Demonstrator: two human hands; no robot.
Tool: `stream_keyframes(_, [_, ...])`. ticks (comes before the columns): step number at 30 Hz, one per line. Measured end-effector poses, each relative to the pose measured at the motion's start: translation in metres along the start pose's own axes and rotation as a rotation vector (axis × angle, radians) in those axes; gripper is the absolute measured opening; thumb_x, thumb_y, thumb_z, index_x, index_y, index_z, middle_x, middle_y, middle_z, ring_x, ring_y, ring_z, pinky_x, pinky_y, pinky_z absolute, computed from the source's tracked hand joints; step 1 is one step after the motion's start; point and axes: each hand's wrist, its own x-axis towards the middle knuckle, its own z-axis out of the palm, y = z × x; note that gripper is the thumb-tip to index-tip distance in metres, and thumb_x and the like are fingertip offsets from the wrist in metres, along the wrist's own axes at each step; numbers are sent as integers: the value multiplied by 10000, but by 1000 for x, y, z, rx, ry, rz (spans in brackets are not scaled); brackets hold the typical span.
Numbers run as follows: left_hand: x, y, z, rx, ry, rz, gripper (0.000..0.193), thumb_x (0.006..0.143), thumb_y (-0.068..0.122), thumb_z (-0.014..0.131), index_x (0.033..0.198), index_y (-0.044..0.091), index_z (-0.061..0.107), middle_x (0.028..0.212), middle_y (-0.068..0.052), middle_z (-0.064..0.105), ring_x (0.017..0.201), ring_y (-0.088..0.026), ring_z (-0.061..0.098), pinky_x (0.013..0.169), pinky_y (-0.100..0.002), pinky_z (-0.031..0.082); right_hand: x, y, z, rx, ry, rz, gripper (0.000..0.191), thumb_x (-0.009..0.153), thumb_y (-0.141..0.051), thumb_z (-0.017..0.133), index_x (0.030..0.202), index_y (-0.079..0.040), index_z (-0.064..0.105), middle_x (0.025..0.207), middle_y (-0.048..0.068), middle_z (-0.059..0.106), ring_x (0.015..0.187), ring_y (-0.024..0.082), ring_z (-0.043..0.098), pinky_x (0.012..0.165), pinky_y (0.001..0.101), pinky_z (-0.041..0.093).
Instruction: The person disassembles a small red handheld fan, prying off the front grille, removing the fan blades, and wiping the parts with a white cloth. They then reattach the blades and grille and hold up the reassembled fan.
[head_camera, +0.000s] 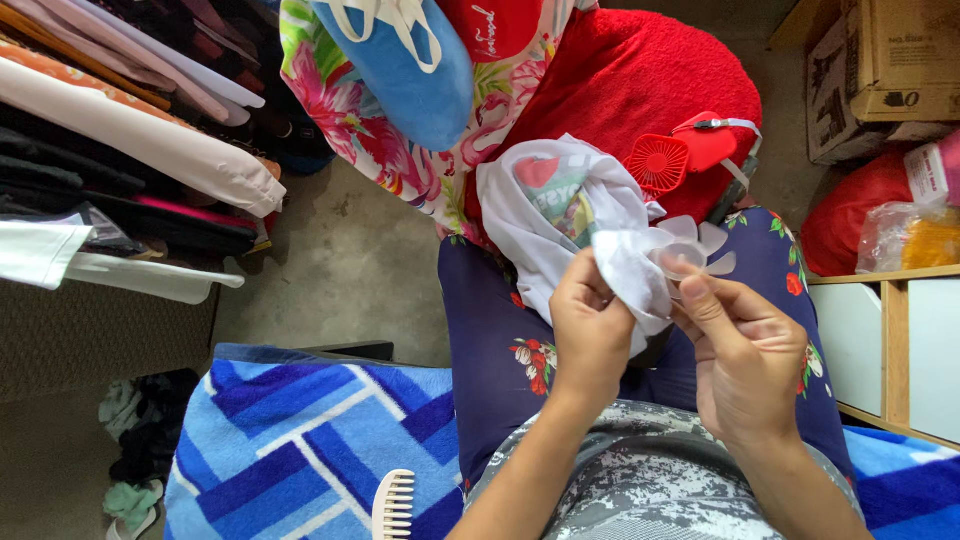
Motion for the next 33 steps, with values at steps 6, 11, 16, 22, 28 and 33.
stream_keyframes(6, [11, -19, -34, 187, -257, -57, 91, 1021, 7, 690, 1105, -25, 705, 988, -25, 702, 865, -73, 627, 753, -252, 511, 19, -13, -22, -49, -129, -13, 204, 1048, -106, 634, 1196, 20, 696, 1108, 123, 734, 976, 165, 697, 868, 304, 568])
stream_keyframes(11, [13, -14, -39, -245, 2, -280, 186, 1003, 135, 602, 1111, 25, 707, 976, -38, 730, 819, -109, 688, 710, -290, 558, 41, -19, -49, 125, -85, 239, 223, 1078, -190, 651, 1183, 7, 655, 1063, 87, 705, 919, 178, 680, 842, 338, 568])
stream_keyframes(16, [9, 0, -37, -361, 67, -241, 227, 982, 209, 579, 1088, 54, 706, 957, -45, 737, 817, -151, 723, 725, -360, 622, 49, -19, -60, 496, -117, 492, 249, 1125, -256, 703, 1065, -25, 634, 973, 80, 660, 881, 192, 627, 794, 330, 530])
stream_keyframes(22, [-13, -2, -21, 280, -187, 186, 128, 1087, 95, 632, 1062, -8, 704, 911, 10, 641, 788, -79, 573, 684, -252, 456, 40, -20, -40, 307, 38, 441, 227, 1035, -311, 655, 1091, -91, 651, 991, 35, 674, 927, 176, 623, 853, 349, 537])
stream_keyframes(28, [-5, 5, -10, 776, -98, 469, 84, 1053, 68, 652, 1056, 9, 712, 903, 5, 605, 764, -86, 596, 706, -253, 463, 35, -15, -36, 369, 25, 550, 272, 1018, -230, 621, 1180, -12, 635, 1048, 55, 693, 959, 148, 660, 836, 284, 546])
stream_keyframes(33, [12, 12, -19, -254, 3, -296, 197, 1008, 111, 555, 1040, 19, 727, 926, -24, 730, 811, -115, 691, 750, -286, 551, 40, -3, -43, 1186, -51, 1115, 310, 1005, -189, 662, 1190, 60, 637, 1008, 94, 679, 845, 179, 658, 751, 293, 565])
